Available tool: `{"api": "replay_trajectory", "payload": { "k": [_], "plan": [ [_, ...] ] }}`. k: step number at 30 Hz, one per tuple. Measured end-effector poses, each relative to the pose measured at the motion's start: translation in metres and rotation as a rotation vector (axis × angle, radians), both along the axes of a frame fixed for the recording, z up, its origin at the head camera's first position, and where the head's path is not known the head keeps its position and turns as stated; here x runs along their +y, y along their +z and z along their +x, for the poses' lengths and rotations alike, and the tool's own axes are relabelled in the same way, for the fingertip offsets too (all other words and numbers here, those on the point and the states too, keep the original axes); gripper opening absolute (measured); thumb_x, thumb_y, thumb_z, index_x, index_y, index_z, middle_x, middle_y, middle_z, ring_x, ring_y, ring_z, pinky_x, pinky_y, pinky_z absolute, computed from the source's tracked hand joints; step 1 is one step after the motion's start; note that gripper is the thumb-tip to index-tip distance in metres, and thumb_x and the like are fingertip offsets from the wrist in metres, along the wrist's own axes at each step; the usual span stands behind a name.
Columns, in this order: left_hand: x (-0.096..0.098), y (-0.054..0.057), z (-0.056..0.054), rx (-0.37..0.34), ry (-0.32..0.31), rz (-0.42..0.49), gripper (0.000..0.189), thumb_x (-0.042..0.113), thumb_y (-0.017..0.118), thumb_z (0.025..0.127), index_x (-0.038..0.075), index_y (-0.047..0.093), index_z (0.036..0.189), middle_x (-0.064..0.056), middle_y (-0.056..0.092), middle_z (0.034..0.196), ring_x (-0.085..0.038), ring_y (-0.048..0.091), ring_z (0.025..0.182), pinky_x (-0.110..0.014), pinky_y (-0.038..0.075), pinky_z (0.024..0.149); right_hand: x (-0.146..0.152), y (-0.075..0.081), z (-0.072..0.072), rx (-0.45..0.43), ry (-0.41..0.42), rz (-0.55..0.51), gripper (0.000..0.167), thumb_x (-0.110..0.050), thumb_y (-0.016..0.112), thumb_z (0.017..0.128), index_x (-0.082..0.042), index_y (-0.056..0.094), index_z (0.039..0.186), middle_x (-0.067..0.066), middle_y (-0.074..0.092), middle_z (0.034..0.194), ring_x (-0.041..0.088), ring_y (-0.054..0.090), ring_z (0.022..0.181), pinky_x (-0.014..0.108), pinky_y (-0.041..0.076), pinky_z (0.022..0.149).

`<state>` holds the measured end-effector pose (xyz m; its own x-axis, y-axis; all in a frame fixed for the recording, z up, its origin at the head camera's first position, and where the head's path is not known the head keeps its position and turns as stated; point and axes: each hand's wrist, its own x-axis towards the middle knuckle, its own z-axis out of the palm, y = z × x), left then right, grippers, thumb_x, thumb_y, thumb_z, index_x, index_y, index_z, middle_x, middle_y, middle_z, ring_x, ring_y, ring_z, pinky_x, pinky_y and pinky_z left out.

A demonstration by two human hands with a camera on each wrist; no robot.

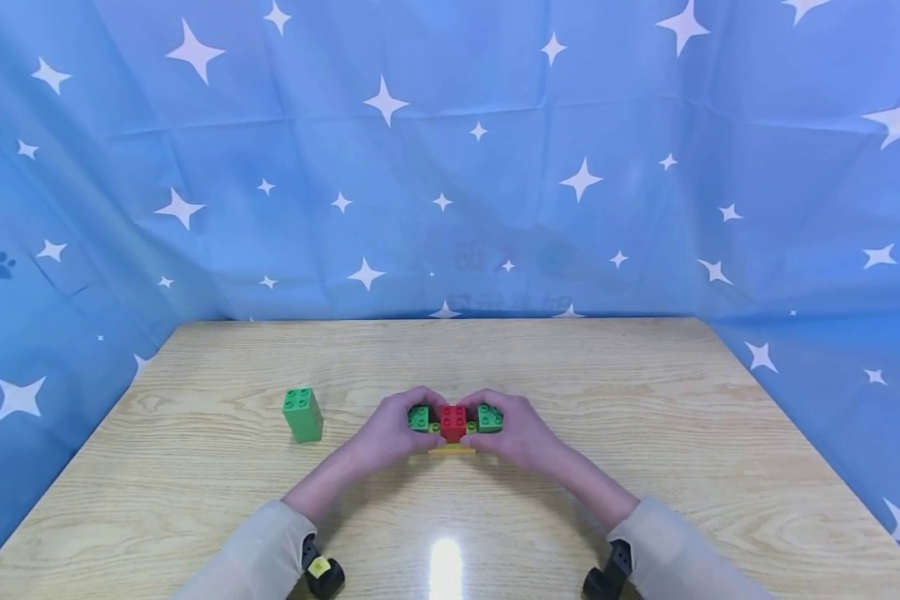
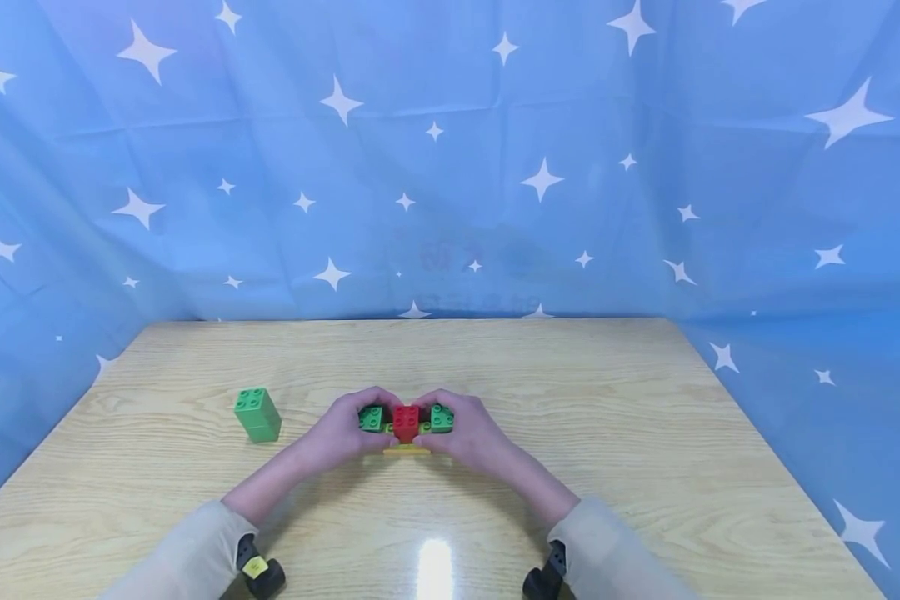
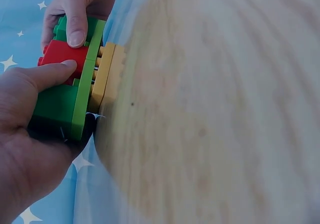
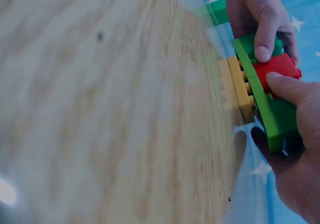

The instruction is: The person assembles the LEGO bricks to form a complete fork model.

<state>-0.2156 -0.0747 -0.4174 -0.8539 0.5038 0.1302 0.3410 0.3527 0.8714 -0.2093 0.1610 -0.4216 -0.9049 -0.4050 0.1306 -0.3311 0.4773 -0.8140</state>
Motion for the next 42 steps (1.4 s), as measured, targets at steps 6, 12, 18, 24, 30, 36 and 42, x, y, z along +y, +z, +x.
{"api": "replay_trajectory", "payload": {
  "k": [6,12,18,24,30,36,42],
  "plan": [
    [-0.0031,-0.0011,-0.0023,-0.004,-0.02,-0.008,0.035,0.001,0.081,0.086,0.009,0.066,0.117,0.001,0.067,0.109,-0.019,0.06,0.105,-0.038,0.05,0.092,-0.0027,0.0009,-0.0002,0.009,0.01,0.005,0.038,-0.015,0.086,0.085,-0.014,0.071,0.12,-0.001,0.071,0.114,0.023,0.061,0.106,0.043,0.052,0.089],
    [-0.004,-0.0022,-0.0032,-0.011,-0.023,-0.029,0.036,0.002,0.081,0.087,0.008,0.065,0.118,0.0,0.067,0.109,-0.019,0.059,0.104,-0.039,0.05,0.092,-0.0033,-0.0011,-0.0003,0.001,-0.004,0.031,0.038,-0.016,0.086,0.085,-0.015,0.071,0.12,-0.002,0.071,0.114,0.024,0.061,0.11,0.049,0.05,0.094],
    [-0.0025,-0.0023,-0.0038,-0.018,-0.028,-0.05,0.034,0.002,0.079,0.089,0.01,0.063,0.118,0.0,0.066,0.11,-0.019,0.058,0.103,-0.04,0.05,0.09,-0.0016,-0.0022,0.0003,0.021,-0.021,0.058,0.038,-0.018,0.086,0.085,-0.016,0.07,0.12,-0.002,0.071,0.114,0.023,0.062,0.108,0.05,0.05,0.092],
    [-0.0026,-0.0025,-0.0048,0.009,-0.044,-0.081,0.032,0.002,0.079,0.089,0.011,0.062,0.115,0.001,0.069,0.109,-0.017,0.059,0.098,-0.035,0.051,0.085,-0.0007,-0.0036,0.0001,0.044,-0.024,0.075,0.037,-0.017,0.086,0.084,-0.016,0.071,0.117,-0.001,0.073,0.113,0.02,0.062,0.104,0.045,0.049,0.09],
    [-0.0035,-0.0006,-0.0054,0.046,-0.057,-0.096,0.031,0.001,0.079,0.088,0.011,0.063,0.112,0.002,0.069,0.105,-0.015,0.059,0.091,-0.03,0.051,0.079,-0.0016,-0.004,0.0003,0.044,-0.014,0.088,0.036,-0.017,0.086,0.084,-0.015,0.07,0.117,-0.001,0.073,0.111,0.019,0.06,0.098,0.042,0.048,0.086],
    [-0.0024,0.0,-0.0061,0.086,-0.054,-0.098,0.032,-0.001,0.082,0.084,0.011,0.065,0.108,0.003,0.071,0.102,-0.014,0.06,0.089,-0.029,0.051,0.078,-0.0015,-0.0038,0.0005,0.044,-0.017,0.118,0.036,-0.018,0.086,0.085,-0.014,0.069,0.117,-0.001,0.073,0.112,0.018,0.06,0.1,0.043,0.047,0.088],
    [-0.0039,0.0027,-0.0061,0.068,-0.024,-0.094,0.034,0.0,0.084,0.081,0.012,0.068,0.109,0.004,0.07,0.102,-0.014,0.06,0.092,-0.03,0.052,0.08,-0.002,-0.0013,-0.0017,0.041,-0.013,0.128,0.035,-0.02,0.086,0.084,-0.017,0.07,0.115,-0.004,0.073,0.111,0.019,0.061,0.103,0.045,0.048,0.09]
  ]
}}
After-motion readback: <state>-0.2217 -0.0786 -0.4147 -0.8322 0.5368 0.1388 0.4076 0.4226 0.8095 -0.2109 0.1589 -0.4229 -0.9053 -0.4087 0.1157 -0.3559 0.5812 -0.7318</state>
